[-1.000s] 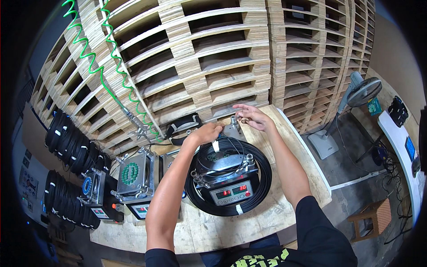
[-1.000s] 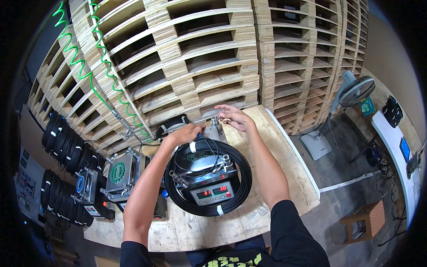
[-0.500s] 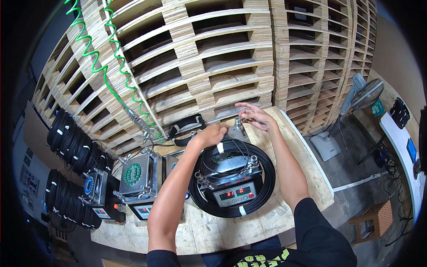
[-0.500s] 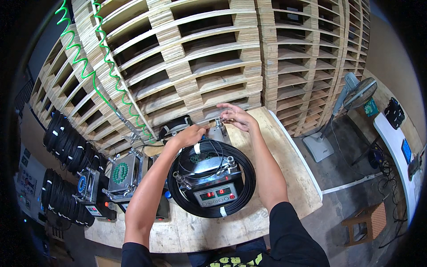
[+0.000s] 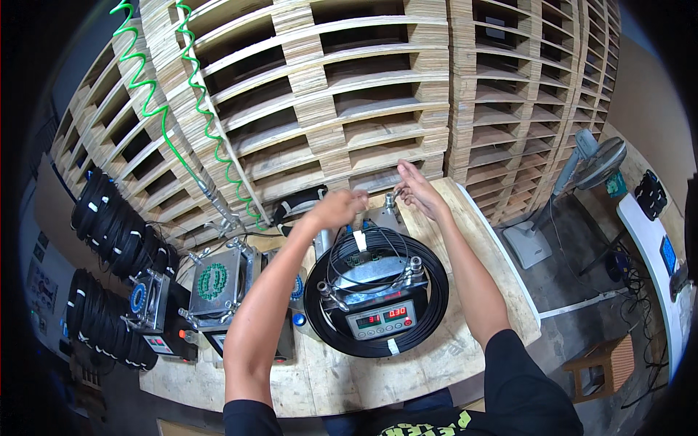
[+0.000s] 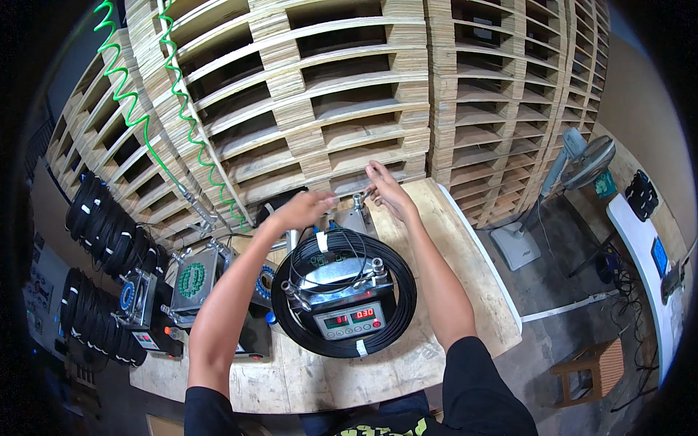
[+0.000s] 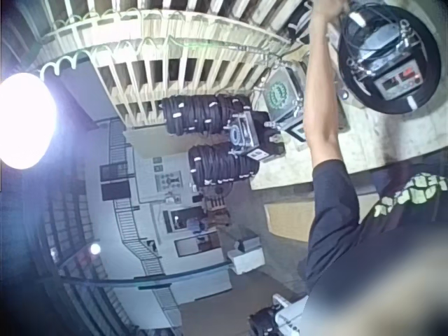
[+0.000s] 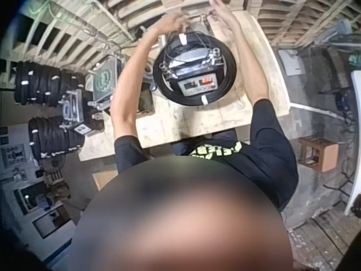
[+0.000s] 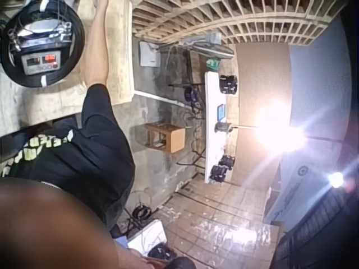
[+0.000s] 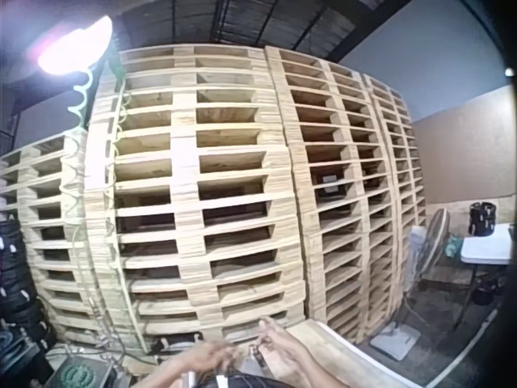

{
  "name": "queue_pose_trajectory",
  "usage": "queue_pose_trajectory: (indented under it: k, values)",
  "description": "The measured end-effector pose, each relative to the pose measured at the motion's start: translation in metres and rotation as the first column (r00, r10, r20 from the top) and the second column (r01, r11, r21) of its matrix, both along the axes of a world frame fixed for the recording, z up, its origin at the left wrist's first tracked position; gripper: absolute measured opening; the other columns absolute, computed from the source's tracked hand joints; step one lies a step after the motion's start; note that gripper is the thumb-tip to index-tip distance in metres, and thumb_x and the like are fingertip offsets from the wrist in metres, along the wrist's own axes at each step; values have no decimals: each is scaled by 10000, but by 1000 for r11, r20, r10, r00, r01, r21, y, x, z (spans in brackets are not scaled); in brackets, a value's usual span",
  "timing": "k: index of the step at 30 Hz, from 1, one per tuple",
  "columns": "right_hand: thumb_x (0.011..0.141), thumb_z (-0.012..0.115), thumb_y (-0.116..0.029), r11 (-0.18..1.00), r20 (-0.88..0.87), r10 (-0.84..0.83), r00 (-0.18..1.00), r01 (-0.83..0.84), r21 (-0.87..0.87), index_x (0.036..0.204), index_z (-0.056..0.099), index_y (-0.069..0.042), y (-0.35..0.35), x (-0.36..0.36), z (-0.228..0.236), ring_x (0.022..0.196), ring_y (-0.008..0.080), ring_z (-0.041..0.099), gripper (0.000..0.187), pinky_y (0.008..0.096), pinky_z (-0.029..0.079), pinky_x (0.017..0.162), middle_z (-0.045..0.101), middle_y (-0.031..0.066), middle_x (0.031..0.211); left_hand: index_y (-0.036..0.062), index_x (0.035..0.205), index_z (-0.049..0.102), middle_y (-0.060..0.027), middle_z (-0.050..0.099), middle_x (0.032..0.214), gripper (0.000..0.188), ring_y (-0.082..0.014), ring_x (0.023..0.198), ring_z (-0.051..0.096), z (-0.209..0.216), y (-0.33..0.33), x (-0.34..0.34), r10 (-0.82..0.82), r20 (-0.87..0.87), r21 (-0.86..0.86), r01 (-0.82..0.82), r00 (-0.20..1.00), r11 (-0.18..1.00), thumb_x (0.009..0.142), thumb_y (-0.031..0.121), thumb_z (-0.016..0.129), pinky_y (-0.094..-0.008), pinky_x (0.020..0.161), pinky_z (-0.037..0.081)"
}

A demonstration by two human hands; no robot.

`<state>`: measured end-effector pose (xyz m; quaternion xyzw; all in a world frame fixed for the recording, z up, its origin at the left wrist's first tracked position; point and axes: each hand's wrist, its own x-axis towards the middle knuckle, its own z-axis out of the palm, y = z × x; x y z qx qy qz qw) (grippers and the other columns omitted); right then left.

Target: The recorder operates a factory machine to process or coil wire/cable.

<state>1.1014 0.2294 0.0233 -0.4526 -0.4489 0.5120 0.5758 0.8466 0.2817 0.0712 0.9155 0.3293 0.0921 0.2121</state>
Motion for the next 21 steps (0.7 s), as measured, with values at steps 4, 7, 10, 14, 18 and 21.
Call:
queue_pose_trajectory:
  k: [4,7,10,14,18,21]
  values:
    - [867,691,-541,996,526,-93,845,74,57,1553,192,-152,-36,-4,16,640,94,517,933,246,422,528,551,40,760,76,1339,581,-133,709,1030,724,-197,992,604,11,10,-31,271,167,-501,-156,948,852,984,658,340,-351,910,478]
    - [800,788,-453,1000,558,9,830,-7,-5,1571,104,-161,-55,-20,19,633,106,529,1072,256,416,529,563,46,743,106,1345,580,-102,705,1060,720,-170,948,565,13,1,-39,302,163,-631,-136,939,764,972,677,348,-338,863,458]
    - [775,830,-362,996,635,60,770,-85,8,1573,78,-154,-40,-13,-20,662,122,555,1116,259,443,566,593,90,837,141,1368,560,-61,661,1157,669,-140,919,504,1,3,-42,338,232,-769,-41,912,638,973,654,393,-334,826,426]
    - [776,830,-356,999,509,21,861,-33,14,1567,117,-130,-52,-21,-12,827,189,583,1088,312,477,746,588,134,898,86,1167,572,-12,532,898,435,-139,796,504,-34,11,-39,774,400,-844,-131,490,519,918,431,661,-312,697,413]
    - [768,831,-322,1000,522,-5,853,-3,14,1544,197,-146,-45,-35,-13,782,195,545,1018,320,488,708,539,137,941,48,1102,515,-56,515,888,313,-177,733,567,-98,49,-41,801,597,-751,-320,44,577,898,207,692,-358,532,556]
    - [763,825,-364,1000,503,-14,864,-1,31,1532,222,-146,-48,-38,-12,923,225,511,1001,332,465,830,503,157,1010,36,1092,512,-57,534,862,351,-170,581,510,-108,50,-47,774,605,-796,-180,-188,579,886,241,709,-333,488,480]
